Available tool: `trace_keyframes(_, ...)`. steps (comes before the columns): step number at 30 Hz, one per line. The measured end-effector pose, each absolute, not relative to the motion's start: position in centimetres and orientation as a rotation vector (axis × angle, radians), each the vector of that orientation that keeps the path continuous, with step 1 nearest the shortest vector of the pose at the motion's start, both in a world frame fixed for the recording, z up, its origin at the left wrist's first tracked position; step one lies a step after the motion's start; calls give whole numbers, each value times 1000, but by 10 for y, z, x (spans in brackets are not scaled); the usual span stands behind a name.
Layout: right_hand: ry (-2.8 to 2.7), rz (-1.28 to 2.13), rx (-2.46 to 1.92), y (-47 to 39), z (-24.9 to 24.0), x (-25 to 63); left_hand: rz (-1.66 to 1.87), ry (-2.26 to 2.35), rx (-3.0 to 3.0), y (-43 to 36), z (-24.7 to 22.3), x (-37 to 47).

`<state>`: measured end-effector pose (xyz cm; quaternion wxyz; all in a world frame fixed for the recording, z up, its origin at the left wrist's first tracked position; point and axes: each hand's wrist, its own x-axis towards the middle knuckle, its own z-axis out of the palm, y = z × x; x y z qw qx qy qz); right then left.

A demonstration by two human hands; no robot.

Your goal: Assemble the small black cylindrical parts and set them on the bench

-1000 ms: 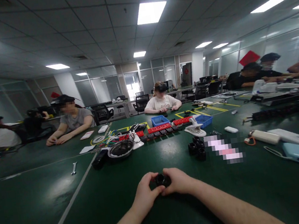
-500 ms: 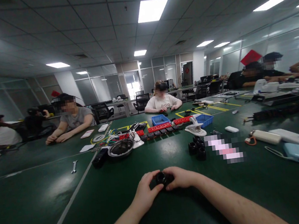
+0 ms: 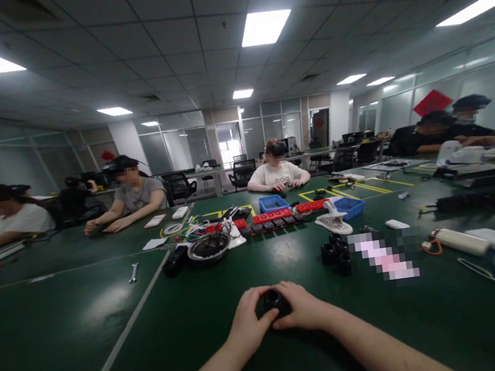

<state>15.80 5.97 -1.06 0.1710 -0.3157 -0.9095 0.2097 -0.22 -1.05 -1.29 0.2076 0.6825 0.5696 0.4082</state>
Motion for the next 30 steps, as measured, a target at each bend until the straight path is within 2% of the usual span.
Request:
trace_keyframes(3, -2592, 960, -785, 71, -9, 168, 1116, 1524, 1922, -11, -13, -5)
trace_keyframes(5, -2582, 1056, -826, 73, -8, 169, 1104, 1502, 1935, -11, -13, -5)
trace_keyframes(7, -2597, 896, -957, 70, -6, 167, 1100, 1517, 1935, -11, -13, -4)
trace_keyframes(10, -2622, 452, -1105, 62, -7, 160, 1133, 1586, 1908, -10, -14, -1)
trace_keyframes(12, -2613, 328, -1091, 59, -9, 156, 1158, 1620, 1888, -10, -14, 0)
trace_keyframes(18, -2620, 746, -833, 70, -11, 163, 1114, 1515, 1968, -13, -13, -2)
trace_keyframes(24, -2578, 1077, -794, 75, -6, 170, 1065, 1481, 1988, -14, -12, -6)
trace_keyframes(26, -2576, 979, -906, 71, -7, 166, 1081, 1515, 1974, -14, -13, -5)
trace_keyframes(30, -2617, 433, -1085, 60, -10, 156, 1150, 1639, 1920, -11, -19, -2)
